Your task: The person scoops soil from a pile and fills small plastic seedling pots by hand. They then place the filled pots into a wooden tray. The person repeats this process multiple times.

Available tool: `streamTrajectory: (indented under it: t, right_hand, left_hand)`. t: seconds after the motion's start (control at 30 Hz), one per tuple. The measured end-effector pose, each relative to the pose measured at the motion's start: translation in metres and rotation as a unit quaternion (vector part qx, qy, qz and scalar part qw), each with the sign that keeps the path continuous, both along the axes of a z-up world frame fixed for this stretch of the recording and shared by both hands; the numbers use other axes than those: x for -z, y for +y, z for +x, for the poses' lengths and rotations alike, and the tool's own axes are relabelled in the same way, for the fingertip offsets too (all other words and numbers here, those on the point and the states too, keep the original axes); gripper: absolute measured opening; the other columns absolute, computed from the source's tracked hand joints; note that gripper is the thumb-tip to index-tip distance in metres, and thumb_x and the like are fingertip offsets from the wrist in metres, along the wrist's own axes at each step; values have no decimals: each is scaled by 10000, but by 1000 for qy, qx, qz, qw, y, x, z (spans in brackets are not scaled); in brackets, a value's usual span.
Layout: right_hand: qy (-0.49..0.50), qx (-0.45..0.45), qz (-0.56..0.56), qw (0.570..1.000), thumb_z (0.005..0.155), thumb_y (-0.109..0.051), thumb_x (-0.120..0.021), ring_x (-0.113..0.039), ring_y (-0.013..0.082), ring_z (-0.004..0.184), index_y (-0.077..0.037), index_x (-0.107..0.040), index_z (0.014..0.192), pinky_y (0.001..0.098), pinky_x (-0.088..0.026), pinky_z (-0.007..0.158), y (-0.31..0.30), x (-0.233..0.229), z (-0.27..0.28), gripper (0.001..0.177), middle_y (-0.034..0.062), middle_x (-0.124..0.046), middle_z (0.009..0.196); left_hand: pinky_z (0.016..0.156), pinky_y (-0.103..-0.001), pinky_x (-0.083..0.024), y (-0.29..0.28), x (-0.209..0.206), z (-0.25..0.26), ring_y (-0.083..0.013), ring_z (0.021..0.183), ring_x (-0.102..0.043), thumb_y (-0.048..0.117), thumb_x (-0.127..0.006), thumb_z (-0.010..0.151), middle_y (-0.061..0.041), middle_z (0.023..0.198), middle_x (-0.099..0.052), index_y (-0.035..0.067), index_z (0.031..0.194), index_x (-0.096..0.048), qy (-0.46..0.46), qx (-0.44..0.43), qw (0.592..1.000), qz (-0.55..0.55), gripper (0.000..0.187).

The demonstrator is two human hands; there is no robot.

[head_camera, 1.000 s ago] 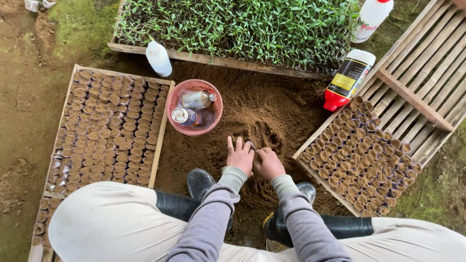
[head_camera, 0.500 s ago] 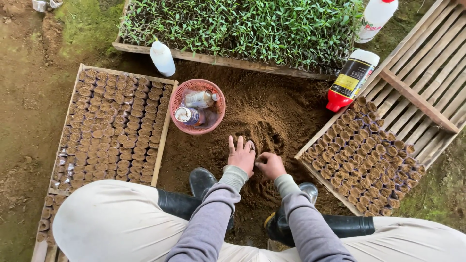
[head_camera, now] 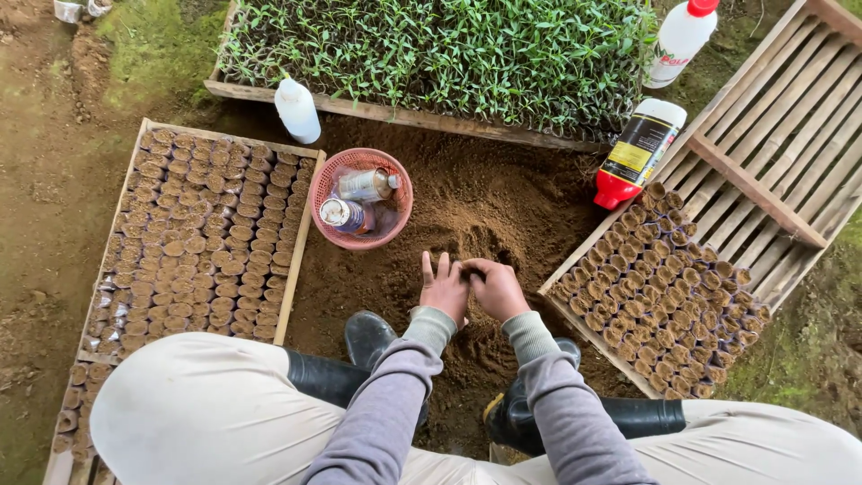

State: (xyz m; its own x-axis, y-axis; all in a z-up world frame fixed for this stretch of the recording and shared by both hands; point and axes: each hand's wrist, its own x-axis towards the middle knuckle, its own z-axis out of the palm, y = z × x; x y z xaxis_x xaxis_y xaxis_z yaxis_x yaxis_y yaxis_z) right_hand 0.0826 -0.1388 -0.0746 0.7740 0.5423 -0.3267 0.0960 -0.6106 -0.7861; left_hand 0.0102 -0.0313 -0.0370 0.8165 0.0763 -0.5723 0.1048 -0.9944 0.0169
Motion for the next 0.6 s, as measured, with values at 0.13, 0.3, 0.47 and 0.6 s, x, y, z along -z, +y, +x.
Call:
streamTrajectory:
  t: [0.13, 0.3, 0.47, 0.6]
  right_hand:
    - [-32, -23, -11, 999, 910, -4, -615, -729, 305, 1058, -121, -769, 1138, 445, -599, 918, -5, 17, 0, 300, 99, -789, 1050]
    - [-91, -140, -118, 979, 950, -11, -518, -536, 393, 1363, -101, -712, 1273, 497, -468, 1143, -7, 1, -6, 387, 172, -568, 1489]
    - [-130, -203, -182, 953, 856, -26, -483, -532, 404, 1340, -228, -623, 1382, 468, -469, 1159, -12, 55, -9, 581, 128, -454, 1562]
    - [-182, -197, -178, 947, 923, -132, -564, -624, 377, 1220, -201, -653, 1304, 438, -531, 1086, -12, 76, -12, 397, 97, -550, 1470]
  left_hand:
    - [1181, -704, 175, 2, -2, -3, -362, 1510, -118, 515, -858, 730, -88, 1550, -320, 164, 1446, -512, -7, -4, 1000, -10, 868]
    - [1180, -697, 195, 3, 5, -2, -356, 1524, -102, 487, -843, 766, -76, 1580, -312, 152, 1481, -470, 2, -21, 999, -31, 874]
    - [1188, -710, 183, 4, 10, -2, -357, 1526, -88, 477, -824, 779, -71, 1594, -298, 134, 1441, -514, 10, -21, 999, -39, 807]
    - [1187, -723, 169, 1, 35, -3, -356, 1525, -88, 427, -794, 823, -68, 1600, -293, 126, 1436, -518, 12, -22, 999, -48, 737]
